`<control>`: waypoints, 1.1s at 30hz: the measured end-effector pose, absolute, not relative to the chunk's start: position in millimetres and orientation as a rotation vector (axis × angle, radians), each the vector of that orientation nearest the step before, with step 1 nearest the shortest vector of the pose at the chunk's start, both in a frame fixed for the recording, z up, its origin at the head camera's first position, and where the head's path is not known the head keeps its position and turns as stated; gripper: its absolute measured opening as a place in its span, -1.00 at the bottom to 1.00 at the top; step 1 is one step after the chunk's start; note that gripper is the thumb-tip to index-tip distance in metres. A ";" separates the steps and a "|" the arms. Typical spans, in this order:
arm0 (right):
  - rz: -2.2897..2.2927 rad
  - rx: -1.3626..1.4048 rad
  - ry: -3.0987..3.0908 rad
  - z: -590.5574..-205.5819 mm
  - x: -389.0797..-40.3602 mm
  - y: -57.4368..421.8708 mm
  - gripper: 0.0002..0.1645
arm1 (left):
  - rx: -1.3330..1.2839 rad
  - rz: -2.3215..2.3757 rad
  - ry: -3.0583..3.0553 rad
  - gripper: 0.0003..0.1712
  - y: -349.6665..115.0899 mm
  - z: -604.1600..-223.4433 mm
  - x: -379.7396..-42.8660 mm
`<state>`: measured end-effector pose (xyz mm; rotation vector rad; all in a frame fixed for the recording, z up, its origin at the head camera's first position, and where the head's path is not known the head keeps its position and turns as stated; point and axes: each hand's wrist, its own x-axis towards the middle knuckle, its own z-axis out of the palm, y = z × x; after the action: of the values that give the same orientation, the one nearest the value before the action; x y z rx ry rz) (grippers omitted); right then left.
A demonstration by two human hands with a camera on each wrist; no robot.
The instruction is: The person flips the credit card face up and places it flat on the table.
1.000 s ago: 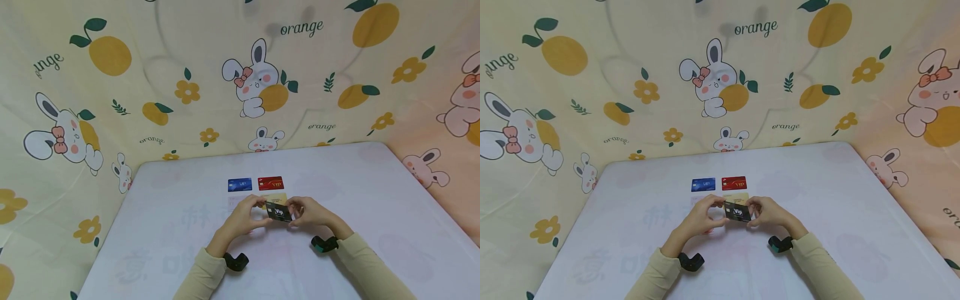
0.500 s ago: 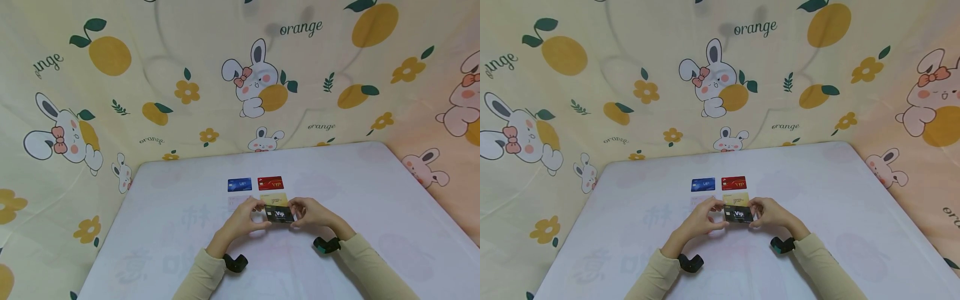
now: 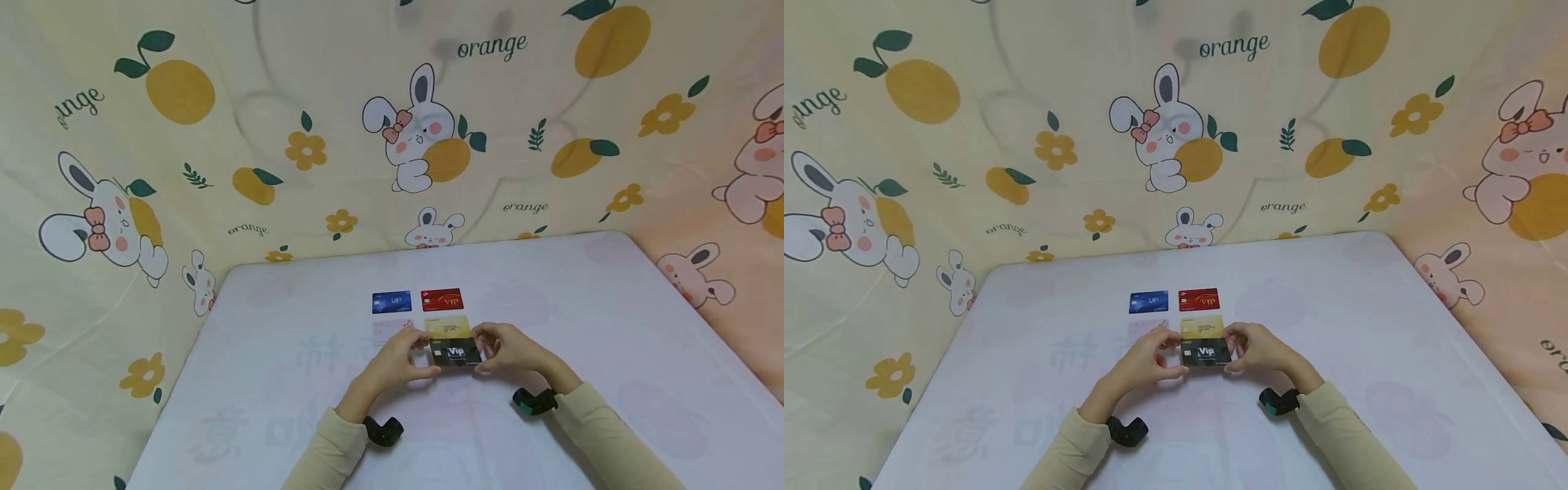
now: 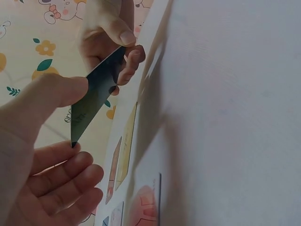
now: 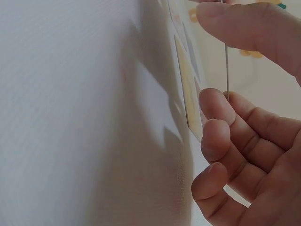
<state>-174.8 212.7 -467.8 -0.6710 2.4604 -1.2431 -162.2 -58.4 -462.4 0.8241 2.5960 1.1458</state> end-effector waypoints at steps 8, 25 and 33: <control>-1.302 -0.635 2.432 -469.0 -174.0 215.0 -0.32 | 0.781 1.116 2.590 -0.32 -59.1 -466.1 -163.2; -1.319 -0.547 2.376 -469.0 -171.5 218.1 -0.26 | 0.831 1.101 2.599 -0.38 -58.3 -474.8 -166.3; -1.278 -0.565 2.388 -469.8 -170.3 218.1 -0.29 | 0.808 1.073 2.583 -0.39 -57.7 -476.6 -166.5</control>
<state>-170.3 218.1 -469.8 -0.5648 2.3880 -1.2779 -166.5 -57.7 -476.6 0.8083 2.5828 1.0732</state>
